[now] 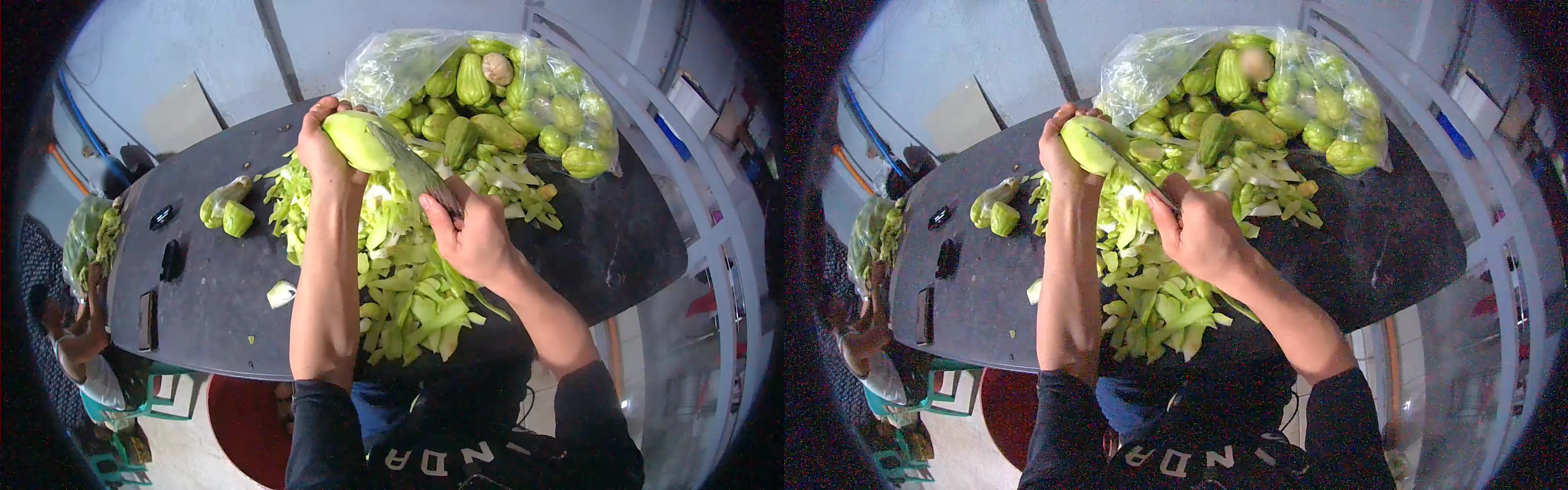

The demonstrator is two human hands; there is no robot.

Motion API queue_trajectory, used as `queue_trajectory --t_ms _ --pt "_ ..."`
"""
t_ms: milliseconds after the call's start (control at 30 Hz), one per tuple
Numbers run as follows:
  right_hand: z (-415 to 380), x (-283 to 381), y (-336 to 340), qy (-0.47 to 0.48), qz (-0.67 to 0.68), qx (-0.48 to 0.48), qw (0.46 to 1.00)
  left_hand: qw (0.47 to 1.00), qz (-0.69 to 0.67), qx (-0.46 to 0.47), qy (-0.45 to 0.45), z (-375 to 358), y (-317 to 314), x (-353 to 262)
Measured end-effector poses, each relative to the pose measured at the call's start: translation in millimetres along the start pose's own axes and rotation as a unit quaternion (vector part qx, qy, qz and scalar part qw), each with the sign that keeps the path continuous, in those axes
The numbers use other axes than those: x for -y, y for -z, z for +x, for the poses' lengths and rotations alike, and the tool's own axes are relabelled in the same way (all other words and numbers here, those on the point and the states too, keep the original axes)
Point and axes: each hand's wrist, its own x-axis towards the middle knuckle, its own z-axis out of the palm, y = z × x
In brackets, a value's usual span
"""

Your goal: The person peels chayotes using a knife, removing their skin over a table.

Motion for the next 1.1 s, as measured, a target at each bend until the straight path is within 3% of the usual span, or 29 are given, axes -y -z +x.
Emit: queue_trajectory --t_ms 67,267,400,633,733,933,1100 --pt "0.1 -0.4 -0.6 0.01 -0.006 0.0 1.0 0.994 -0.072 0.034 0.081 -0.9 0.3 0.6" --pt "-1.0 -3.2 -1.9 0.024 -0.028 0.006 0.999 0.998 -0.018 0.04 0.033 -11.0 -16.5 -10.1" --pt "1.5 -1.9 -0.7 0.031 -0.033 -0.003 0.999 0.991 -0.061 0.072 0.097 -15.3 -15.2 5.1" --pt "1.3 -5.8 -1.1 0.025 -0.014 -0.02 0.999 0.998 -0.029 0.022 0.045 -21.5 -22.6 11.2" --pt "0.8 -1.8 0.0 0.014 -0.017 -0.015 1.0 0.999 0.022 0.047 -0.001 -24.8 -21.4 11.1" --pt "1.7 -1.5 -3.5 0.026 -0.004 -0.038 0.999 0.998 0.048 0.0 0.032 -28.2 -24.8 14.6" --pt "0.9 -8.6 -2.3 0.025 -0.022 -0.029 0.999 0.994 0.1 0.043 -0.003 -37.7 -27.9 19.2"
